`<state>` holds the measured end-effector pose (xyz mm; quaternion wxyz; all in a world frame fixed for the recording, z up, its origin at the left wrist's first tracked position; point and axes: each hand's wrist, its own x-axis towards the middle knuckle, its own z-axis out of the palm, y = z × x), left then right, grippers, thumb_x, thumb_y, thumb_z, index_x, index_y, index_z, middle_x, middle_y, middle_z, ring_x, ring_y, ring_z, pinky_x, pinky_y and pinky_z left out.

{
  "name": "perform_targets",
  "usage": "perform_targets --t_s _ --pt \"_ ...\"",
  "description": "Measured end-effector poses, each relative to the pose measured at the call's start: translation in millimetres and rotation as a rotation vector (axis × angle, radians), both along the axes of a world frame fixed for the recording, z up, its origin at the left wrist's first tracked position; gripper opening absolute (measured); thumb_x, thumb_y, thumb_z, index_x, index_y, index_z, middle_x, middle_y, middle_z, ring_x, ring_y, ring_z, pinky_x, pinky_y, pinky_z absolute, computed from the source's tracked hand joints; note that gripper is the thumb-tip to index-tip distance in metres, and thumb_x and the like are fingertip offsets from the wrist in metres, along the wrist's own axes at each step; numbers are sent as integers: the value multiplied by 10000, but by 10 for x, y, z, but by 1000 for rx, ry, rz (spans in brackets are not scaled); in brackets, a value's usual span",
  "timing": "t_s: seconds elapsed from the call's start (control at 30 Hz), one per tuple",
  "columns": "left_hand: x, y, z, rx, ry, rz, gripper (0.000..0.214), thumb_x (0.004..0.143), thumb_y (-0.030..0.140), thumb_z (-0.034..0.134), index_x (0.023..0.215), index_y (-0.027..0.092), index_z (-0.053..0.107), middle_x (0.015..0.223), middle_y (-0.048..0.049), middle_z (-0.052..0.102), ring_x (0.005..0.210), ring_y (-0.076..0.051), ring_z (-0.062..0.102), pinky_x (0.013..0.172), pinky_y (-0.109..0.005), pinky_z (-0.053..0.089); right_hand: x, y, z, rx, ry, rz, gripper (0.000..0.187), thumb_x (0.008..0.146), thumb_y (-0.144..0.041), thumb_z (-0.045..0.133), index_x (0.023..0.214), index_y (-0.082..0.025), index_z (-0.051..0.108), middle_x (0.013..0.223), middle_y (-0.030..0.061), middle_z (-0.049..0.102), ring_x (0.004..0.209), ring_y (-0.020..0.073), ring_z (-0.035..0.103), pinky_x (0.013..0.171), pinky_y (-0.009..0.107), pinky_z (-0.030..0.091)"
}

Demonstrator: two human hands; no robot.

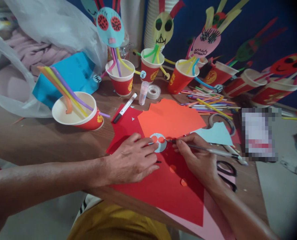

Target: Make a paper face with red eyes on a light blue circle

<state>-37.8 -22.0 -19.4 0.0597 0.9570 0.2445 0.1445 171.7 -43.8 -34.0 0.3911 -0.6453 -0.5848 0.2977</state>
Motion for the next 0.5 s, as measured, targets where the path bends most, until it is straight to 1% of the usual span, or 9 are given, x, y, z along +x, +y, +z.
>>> perform_targets --t_s 0.5 --pt "0 5 6 -10 -2 -5 251 882 331 446 752 174 592 1122 -41 599 1041 -225 512 810 -370 324 10 10 5 2 -58 2 127 797 -299 559 741 -185 563 646 9 635 558 143 607 543 262 495"
